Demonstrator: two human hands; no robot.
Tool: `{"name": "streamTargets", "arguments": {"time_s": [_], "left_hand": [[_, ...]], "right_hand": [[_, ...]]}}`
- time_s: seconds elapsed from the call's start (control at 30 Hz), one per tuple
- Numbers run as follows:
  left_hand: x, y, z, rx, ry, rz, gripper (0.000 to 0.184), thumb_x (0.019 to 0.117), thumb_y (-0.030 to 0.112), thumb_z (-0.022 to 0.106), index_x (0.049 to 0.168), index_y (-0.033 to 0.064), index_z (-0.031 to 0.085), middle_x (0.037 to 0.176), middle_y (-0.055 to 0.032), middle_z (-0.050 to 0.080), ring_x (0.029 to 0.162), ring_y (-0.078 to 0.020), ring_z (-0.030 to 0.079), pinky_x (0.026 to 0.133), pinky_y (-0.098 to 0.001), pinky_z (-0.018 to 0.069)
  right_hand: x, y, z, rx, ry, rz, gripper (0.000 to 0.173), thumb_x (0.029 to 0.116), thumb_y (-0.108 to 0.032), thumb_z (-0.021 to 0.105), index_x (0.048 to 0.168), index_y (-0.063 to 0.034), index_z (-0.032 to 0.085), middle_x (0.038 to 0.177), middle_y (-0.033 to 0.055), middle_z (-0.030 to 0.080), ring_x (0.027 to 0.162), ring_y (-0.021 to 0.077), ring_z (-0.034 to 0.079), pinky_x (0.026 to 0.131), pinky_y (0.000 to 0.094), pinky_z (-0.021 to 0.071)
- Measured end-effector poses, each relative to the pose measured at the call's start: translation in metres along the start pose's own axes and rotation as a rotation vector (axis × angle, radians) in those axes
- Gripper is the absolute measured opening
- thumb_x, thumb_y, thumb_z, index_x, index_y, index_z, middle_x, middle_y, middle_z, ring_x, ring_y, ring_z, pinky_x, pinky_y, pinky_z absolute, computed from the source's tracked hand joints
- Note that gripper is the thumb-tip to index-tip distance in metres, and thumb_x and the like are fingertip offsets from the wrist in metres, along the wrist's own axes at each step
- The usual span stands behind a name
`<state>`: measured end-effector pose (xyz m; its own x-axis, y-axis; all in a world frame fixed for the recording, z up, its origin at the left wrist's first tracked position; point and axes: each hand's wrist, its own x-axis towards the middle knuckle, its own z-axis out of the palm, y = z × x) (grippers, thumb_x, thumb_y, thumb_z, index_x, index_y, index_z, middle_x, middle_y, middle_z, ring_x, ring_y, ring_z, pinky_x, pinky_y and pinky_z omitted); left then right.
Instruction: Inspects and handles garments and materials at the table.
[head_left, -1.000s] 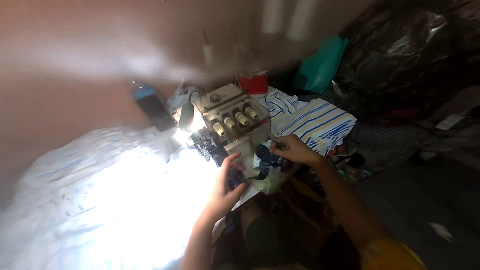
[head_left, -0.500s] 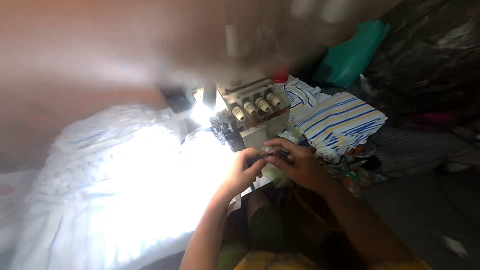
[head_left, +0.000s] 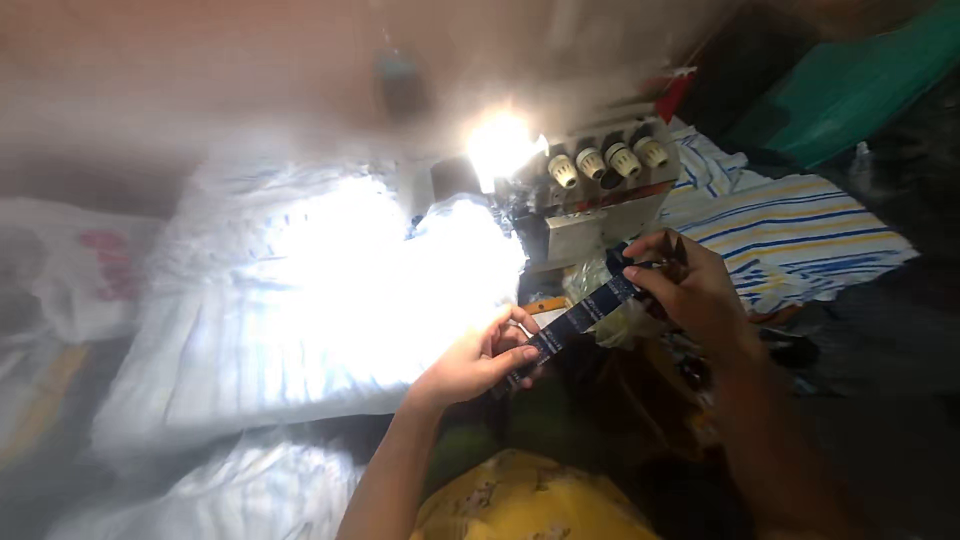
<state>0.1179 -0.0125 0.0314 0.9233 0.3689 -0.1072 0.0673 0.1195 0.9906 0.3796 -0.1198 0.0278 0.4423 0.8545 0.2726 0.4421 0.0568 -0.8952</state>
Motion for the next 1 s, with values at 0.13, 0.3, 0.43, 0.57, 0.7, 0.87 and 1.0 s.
{"name": "streamTargets", "arguments": {"time_s": [0.13, 0.3, 0.43, 0.57, 0.7, 0.87, 1.0], "left_hand": [[-0.006, -0.002, -0.003, -0.135, -0.064, -0.088, 0.025, 0.0944, -0.001, 0.060, 0.114, 0.0107, 0.050, 0.085, 0.0091, 0.068, 0.074, -0.0059, 0.071, 0.071, -0.0241, 0.0625], [0.004, -0.007, 0.013, -0.134, 0.033, -0.116, 0.013, 0.0987, -0.001, 0.044, 0.101, 0.0112, 0.048, 0.100, 0.0023, 0.073, 0.074, -0.0058, 0.072, 0.063, -0.0211, 0.0603], [0.018, -0.011, 0.023, -0.140, 0.165, -0.014, 0.015, 0.0988, 0.002, 0.041, 0.093, 0.0159, 0.045, 0.078, 0.0104, 0.059, 0.055, 0.0070, 0.043, 0.050, -0.0104, 0.0349], [0.018, -0.006, 0.016, -0.124, 0.211, 0.058, 0.017, 0.1019, 0.015, 0.039, 0.095, 0.0154, 0.055, 0.074, 0.0137, 0.049, 0.061, 0.0058, 0.045, 0.056, -0.0111, 0.0391], [0.013, 0.001, 0.002, -0.051, 0.079, 0.161, 0.019, 0.0961, -0.001, 0.049, 0.103, 0.0108, 0.062, 0.095, 0.0126, 0.064, 0.088, 0.0044, 0.061, 0.081, -0.0167, 0.0520], [0.019, 0.007, 0.000, -0.007, 0.128, 0.129, 0.022, 0.0961, -0.003, 0.051, 0.106, 0.0051, 0.069, 0.100, 0.0090, 0.068, 0.090, 0.0043, 0.062, 0.082, -0.0158, 0.0525], [0.017, 0.012, -0.005, 0.027, 0.149, 0.095, 0.026, 0.0953, -0.002, 0.057, 0.120, -0.0008, 0.066, 0.115, 0.0019, 0.068, 0.099, 0.0009, 0.065, 0.089, -0.0182, 0.0544]], "right_hand": [[-0.002, 0.002, -0.003, -0.034, -0.083, -0.205, 0.025, 0.0934, -0.011, 0.064, 0.116, -0.0006, 0.070, 0.092, -0.0029, 0.069, 0.064, -0.0112, 0.052, 0.058, 0.0068, 0.0450], [0.006, 0.002, -0.007, -0.199, -0.057, -0.412, 0.016, 0.0954, -0.012, 0.062, 0.099, 0.0002, 0.072, 0.095, 0.0039, 0.068, 0.081, -0.0043, 0.060, 0.073, 0.0096, 0.0502], [0.013, 0.009, -0.004, -0.154, 0.023, -0.468, 0.017, 0.0976, -0.011, 0.059, 0.099, 0.0029, 0.070, 0.104, 0.0070, 0.068, 0.092, -0.0034, 0.062, 0.079, 0.0100, 0.0509], [0.014, 0.014, -0.003, -0.084, 0.080, -0.468, 0.016, 0.0993, -0.012, 0.059, 0.099, 0.0008, 0.067, 0.107, 0.0035, 0.067, 0.097, -0.0048, 0.061, 0.082, 0.0103, 0.0509], [0.017, 0.021, -0.006, -0.184, 0.048, -0.360, 0.019, 0.0970, -0.013, 0.059, 0.102, 0.0016, 0.070, 0.108, 0.0091, 0.066, 0.091, 0.0005, 0.061, 0.077, 0.0146, 0.0513], [0.006, 0.012, -0.008, -0.299, 0.047, -0.112, 0.050, 0.0935, -0.029, 0.070, 0.130, 0.0038, 0.059, 0.119, 0.0223, 0.059, 0.076, 0.0188, 0.057, 0.065, 0.0360, 0.0502], [-0.034, 0.005, -0.001, -0.235, 0.017, -0.184, 0.059, 0.1050, -0.049, 0.047, 0.131, 0.0031, 0.055, 0.107, 0.0124, 0.066, 0.082, 0.0069, 0.063, 0.070, 0.0263, 0.0553]]}}
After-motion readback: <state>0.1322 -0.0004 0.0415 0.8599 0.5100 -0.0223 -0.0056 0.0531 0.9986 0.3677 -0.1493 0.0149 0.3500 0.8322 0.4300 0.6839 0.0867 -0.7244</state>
